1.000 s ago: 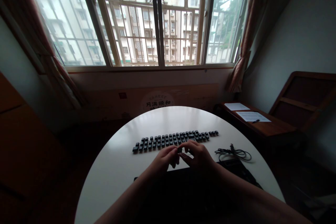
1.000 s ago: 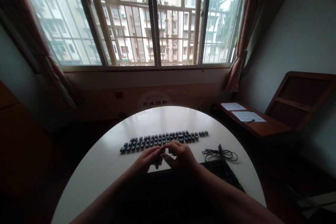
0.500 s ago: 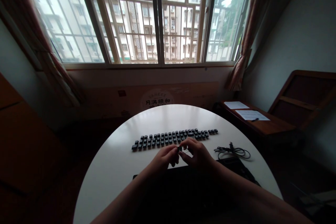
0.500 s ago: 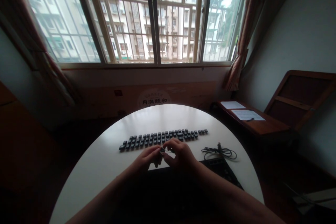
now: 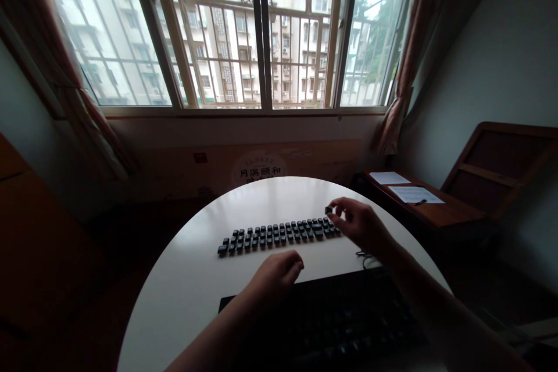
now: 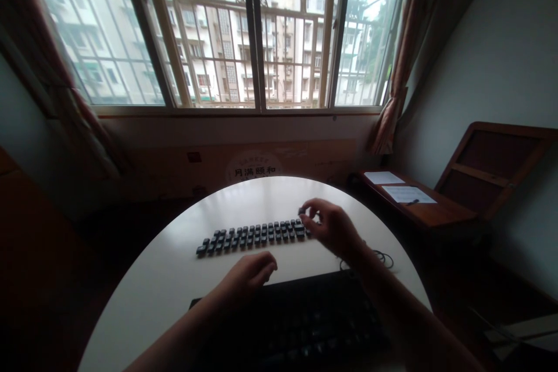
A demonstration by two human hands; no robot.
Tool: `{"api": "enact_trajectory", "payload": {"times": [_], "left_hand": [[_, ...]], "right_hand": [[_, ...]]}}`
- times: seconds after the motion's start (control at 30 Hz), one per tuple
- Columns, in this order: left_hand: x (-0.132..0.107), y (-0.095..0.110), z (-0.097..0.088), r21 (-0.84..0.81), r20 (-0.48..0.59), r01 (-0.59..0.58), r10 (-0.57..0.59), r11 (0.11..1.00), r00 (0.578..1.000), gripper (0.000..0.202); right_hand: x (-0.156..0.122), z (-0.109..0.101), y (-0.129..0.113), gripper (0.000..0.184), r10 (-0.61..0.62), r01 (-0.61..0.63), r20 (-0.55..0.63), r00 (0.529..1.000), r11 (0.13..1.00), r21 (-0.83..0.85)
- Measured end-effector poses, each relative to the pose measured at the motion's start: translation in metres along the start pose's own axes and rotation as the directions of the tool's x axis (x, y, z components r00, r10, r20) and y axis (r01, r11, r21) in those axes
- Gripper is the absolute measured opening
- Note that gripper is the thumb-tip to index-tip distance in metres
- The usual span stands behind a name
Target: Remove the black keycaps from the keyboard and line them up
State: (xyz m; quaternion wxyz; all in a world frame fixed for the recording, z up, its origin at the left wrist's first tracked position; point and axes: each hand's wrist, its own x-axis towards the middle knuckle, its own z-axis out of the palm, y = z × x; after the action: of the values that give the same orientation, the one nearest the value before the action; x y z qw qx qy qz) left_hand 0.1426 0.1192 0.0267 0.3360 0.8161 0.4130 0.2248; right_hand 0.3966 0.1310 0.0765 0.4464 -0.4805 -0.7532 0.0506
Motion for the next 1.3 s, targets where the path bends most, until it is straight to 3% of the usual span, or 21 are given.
{"api": "enact_trajectory", "payload": {"times": [0.1, 0.17, 0.27, 0.4, 0.7, 0.97, 1.3], "left_hand": [[-0.005, 0.011, -0.001, 0.126, 0.092, -0.034, 0.023, 0.991, 0.995, 0.015], [-0.006, 0.013, 0.0, 0.161, 0.133, -0.061, 0.039, 0.985, 0.99, 0.014], [-0.006, 0.011, 0.001, 0.18, 0.144, -0.069, 0.044, 0.981, 0.989, 0.016], [-0.006, 0.009, 0.001, 0.182, 0.16, -0.075, 0.046, 0.98, 0.986, 0.016], [-0.003, 0.006, 0.0, 0.16, 0.189, -0.104, 0.073, 0.982, 0.979, 0.017], [-0.003, 0.011, -0.002, 0.16, 0.193, -0.099, 0.067, 0.982, 0.979, 0.015], [-0.004, 0.012, -0.002, 0.157, 0.185, -0.115, 0.085, 0.981, 0.979, 0.014]], "right_hand": [[0.018, -0.031, 0.042, 0.028, 0.14, -0.138, 0.064, 0.988, 0.99, -0.04], [0.022, -0.039, 0.075, 0.031, 0.193, -0.175, 0.224, 0.955, 0.979, -0.1], [0.011, -0.034, 0.12, 0.032, 0.283, -0.243, 0.38, 0.881, 0.958, -0.15], [-0.01, -0.019, 0.153, 0.033, 0.31, -0.267, 0.423, 0.852, 0.95, -0.159], [-0.027, -0.01, 0.173, 0.034, 0.347, -0.313, 0.472, 0.81, 0.937, -0.152], [-0.03, -0.012, 0.169, 0.039, 0.268, -0.264, 0.434, 0.86, 0.962, -0.071], [-0.031, -0.006, 0.165, 0.023, 0.185, -0.191, 0.414, 0.891, 0.981, -0.027]]}}
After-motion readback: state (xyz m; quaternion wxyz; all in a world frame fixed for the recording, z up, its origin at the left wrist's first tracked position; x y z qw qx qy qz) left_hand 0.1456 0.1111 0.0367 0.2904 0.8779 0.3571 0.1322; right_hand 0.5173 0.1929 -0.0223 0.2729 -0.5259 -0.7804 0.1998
